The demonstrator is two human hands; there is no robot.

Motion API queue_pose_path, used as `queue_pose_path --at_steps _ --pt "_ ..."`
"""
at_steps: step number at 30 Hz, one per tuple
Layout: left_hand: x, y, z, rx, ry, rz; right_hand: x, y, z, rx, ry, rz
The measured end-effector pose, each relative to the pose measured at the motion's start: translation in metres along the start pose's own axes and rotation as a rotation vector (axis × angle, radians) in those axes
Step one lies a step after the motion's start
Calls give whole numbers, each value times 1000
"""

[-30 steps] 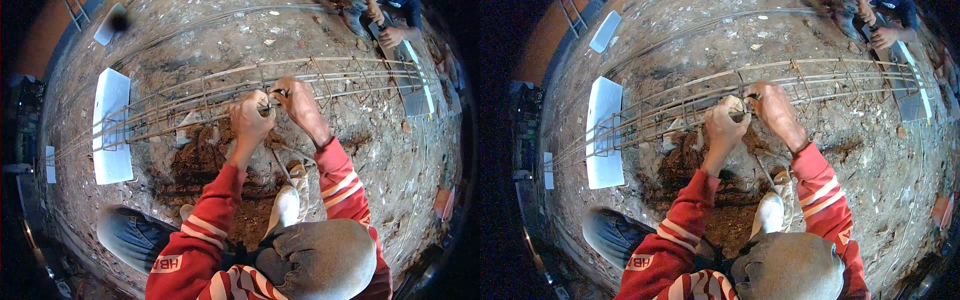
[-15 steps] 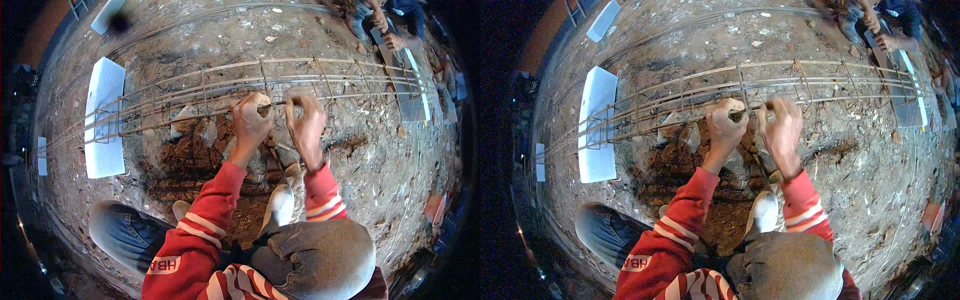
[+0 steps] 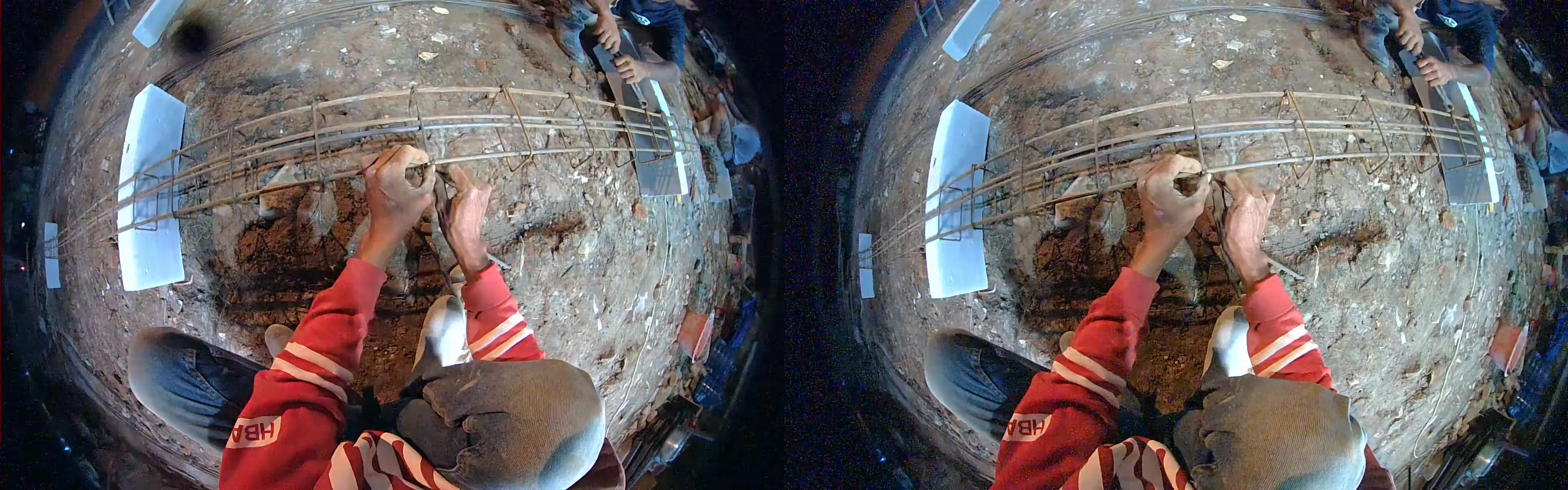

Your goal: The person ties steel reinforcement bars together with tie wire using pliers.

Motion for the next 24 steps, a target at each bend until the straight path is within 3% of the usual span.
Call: queue_pose_path --at_steps 2,4,5,8,11,13,16,18,20,21,22,24 --pt "0 -3 -1 17 -1 -2 2 -8 0 -66 -113 37" --pt "1 1 -2 -43 7 -17 23 -18 -21 -5 70 104" --pt "3 -2 -2 -41 11 -16 43 -56 -19 56 49 -81" --pt "9 6 -5 -183 -16 150 60 -83 -20 30 -27 -145" --pt "5 13 -7 -353 -86 176 63 -107 -10 158 -150 -274" --pt "9 16 -8 -340 -55 163 53 -127 -2 351 -243 -397" --pt "2 16 -7 -278 -106 144 43 -149 23 507 -377 -471" --pt "3 11 -7 -217 -10 243 44 -147 36 548 -385 -506" --pt "0 7 -8 -198 -19 236 51 -122 61 184 -479 -96" --pt "-1 4 -10 -188 -7 201 55 -106 64 54 -488 -109" --pt "-3 2 -11 -178 0 165 58 -99 58 55 -491 -116" --pt "0 1 -13 -192 35 111 50 -40 38 -329 -496 248"
Point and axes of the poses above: each hand's wrist, its own z-axis towards the middle knuckle, its own x-axis out of the back of the hand, y = z × x, the point moved 9 cm from there along z, towards the middle knuckle, and after that the axes turned 14 degrees about -x, right-handed, at the moved point
